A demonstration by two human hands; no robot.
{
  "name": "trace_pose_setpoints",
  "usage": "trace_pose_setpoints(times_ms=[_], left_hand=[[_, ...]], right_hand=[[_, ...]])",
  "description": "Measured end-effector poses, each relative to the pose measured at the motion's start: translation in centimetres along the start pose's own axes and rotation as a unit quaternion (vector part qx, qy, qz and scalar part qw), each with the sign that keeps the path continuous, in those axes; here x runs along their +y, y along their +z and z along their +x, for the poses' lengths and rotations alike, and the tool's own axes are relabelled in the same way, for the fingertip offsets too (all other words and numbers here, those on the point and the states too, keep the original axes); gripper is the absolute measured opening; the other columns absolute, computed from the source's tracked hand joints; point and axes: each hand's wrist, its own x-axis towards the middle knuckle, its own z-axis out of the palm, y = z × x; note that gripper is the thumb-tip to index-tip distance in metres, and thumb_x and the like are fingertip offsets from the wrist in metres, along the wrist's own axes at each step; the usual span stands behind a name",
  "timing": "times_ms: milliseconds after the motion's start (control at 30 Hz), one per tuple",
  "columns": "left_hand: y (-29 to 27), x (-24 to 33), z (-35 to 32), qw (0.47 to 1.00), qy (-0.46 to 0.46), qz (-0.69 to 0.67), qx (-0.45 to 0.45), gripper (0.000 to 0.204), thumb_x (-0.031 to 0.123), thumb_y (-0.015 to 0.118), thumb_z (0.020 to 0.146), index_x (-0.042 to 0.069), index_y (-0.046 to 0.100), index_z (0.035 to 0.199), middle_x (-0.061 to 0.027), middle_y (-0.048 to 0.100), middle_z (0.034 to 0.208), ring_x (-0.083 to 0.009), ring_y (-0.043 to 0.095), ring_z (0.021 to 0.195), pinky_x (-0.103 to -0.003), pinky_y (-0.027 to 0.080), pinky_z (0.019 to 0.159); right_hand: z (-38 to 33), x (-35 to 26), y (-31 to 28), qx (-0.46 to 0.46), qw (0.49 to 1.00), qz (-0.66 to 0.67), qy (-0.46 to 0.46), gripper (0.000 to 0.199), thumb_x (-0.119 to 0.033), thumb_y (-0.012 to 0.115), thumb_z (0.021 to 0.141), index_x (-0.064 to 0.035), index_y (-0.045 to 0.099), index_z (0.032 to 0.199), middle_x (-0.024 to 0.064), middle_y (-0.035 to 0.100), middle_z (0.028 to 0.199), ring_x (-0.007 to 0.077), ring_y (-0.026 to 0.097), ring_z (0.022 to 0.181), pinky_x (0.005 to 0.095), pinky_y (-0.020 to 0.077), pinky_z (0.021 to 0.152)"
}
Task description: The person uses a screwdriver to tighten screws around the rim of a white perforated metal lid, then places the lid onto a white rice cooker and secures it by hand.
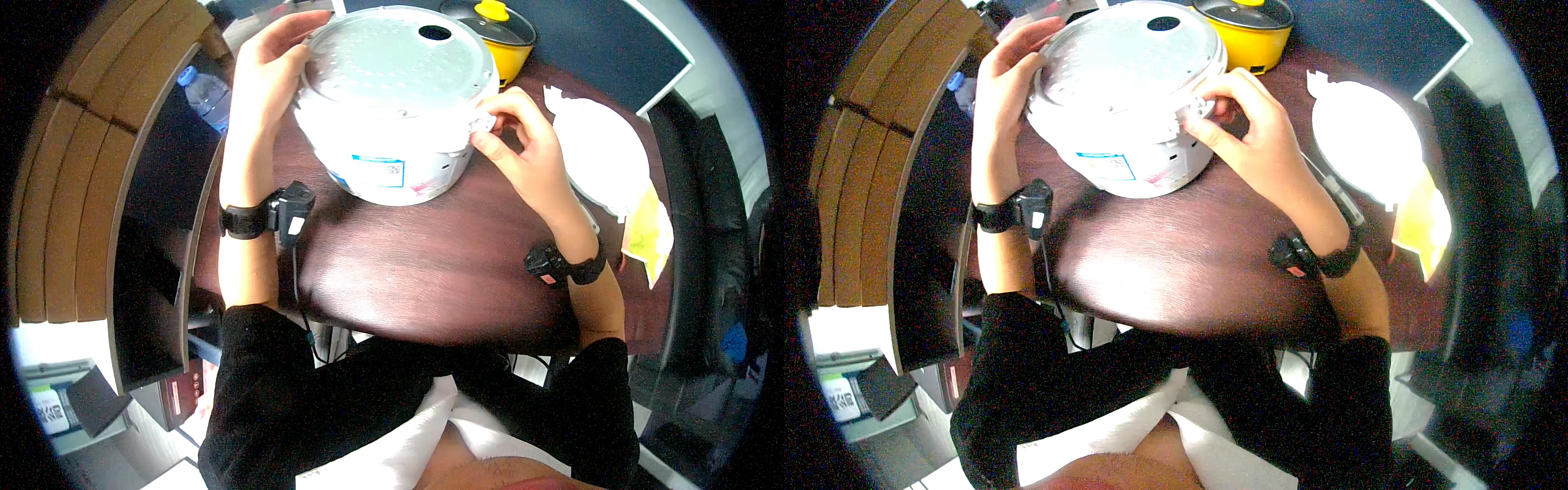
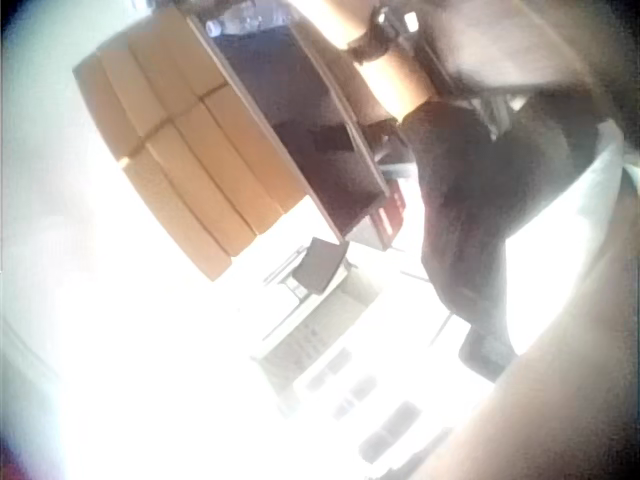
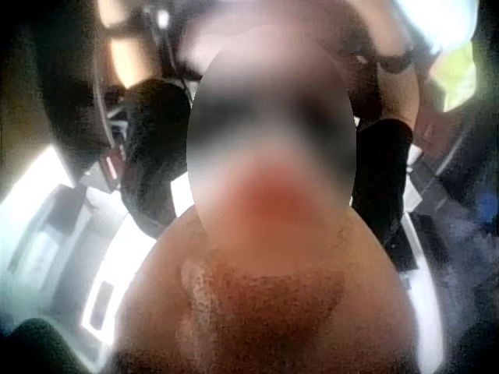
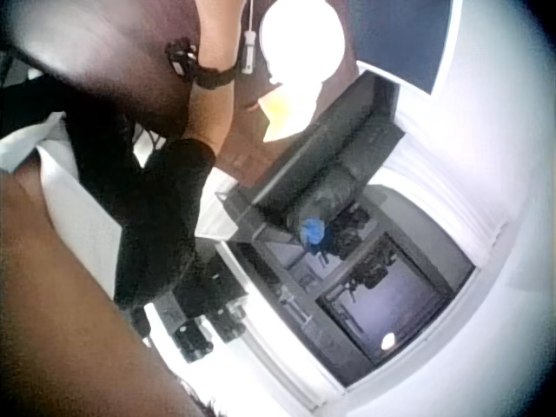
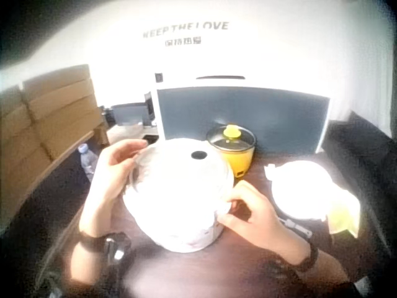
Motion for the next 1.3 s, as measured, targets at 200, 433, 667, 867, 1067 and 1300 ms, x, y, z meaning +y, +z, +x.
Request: trace_pose_setpoints(times_ms=[200, 433, 667, 867, 1067, 1300], left_hand=[[-0.2, -0.4, -0.2, 0.997, -0.013, 0.075, -0.011, 0.044, -0.004, 0.045, 0.080, 0.002, 0.062, 0.120, -0.0060, 0.064, 0.118, -0.0132, 0.058, 0.109, -0.024, 0.043, 0.094], [0.0, -0.6, 0.0, 0.996, 0.033, 0.083, 0.011, 0.042, -0.004, 0.046, 0.080, 0.000, 0.061, 0.120, -0.0099, 0.065, 0.115, -0.0143, 0.060, 0.105, -0.024, 0.045, 0.090], [-0.2, -0.2, -0.2, 0.993, 0.010, 0.119, -0.007, 0.040, 0.001, 0.048, 0.081, 0.001, 0.062, 0.119, -0.0096, 0.066, 0.110, -0.0136, 0.062, 0.098, -0.025, 0.046, 0.086], [0.2, 0.8, -1.0, 0.982, -0.009, 0.185, -0.037, 0.038, 0.002, 0.048, 0.084, 0.002, 0.061, 0.120, -0.0016, 0.066, 0.107, -0.0031, 0.051, 0.069, -0.018, 0.043, 0.064], [0.5, 0.8, -1.2, 0.986, -0.023, 0.166, -0.025, 0.033, 0.005, 0.050, 0.088, 0.003, 0.062, 0.119, -0.0001, 0.066, 0.106, -0.0027, 0.050, 0.068, -0.019, 0.044, 0.064], [0.5, 2.2, -1.9, 0.950, 0.116, 0.291, 0.004, 0.028, 0.015, 0.055, 0.088, 0.002, 0.065, 0.111, -0.0134, 0.067, 0.107, -0.0232, 0.065, 0.089, -0.032, 0.050, 0.082]], right_hand=[[0.1, -0.2, 0.1, -0.007, 1.000, 0.001, -0.005, 0.022, -0.012, 0.073, 0.081, -0.0029, 0.060, 0.096, 0.0021, 0.053, 0.085, 0.0112, 0.050, 0.076, 0.0247, 0.0439, 0.070], [0.1, -0.1, 0.1, -0.009, 1.000, -0.005, -0.002, 0.023, -0.014, 0.074, 0.081, -0.0038, 0.059, 0.096, 0.0021, 0.053, 0.085, 0.0111, 0.050, 0.076, 0.0242, 0.0434, 0.070], [0.2, -0.2, -0.1, -0.011, 1.000, 0.005, 0.012, 0.023, -0.013, 0.074, 0.081, -0.0036, 0.060, 0.095, 0.0018, 0.053, 0.085, 0.0104, 0.050, 0.076, 0.0240, 0.0434, 0.070], [0.2, -0.2, -0.2, -0.019, 0.999, 0.023, 0.021, 0.022, -0.012, 0.074, 0.080, -0.0031, 0.060, 0.095, 0.0016, 0.053, 0.088, 0.0096, 0.050, 0.077, 0.0235, 0.0435, 0.071], [0.2, -0.3, -0.2, -0.018, 0.999, 0.035, 0.024, 0.024, -0.014, 0.076, 0.080, -0.0033, 0.060, 0.096, 0.0011, 0.053, 0.089, 0.0095, 0.049, 0.077, 0.0232, 0.0432, 0.072], [0.1, -0.3, -0.5, -0.050, 0.996, 0.053, 0.042, 0.024, -0.010, 0.073, 0.083, -0.0027, 0.059, 0.100, 0.0020, 0.054, 0.094, 0.0098, 0.050, 0.084, 0.0242, 0.0417, 0.078]])
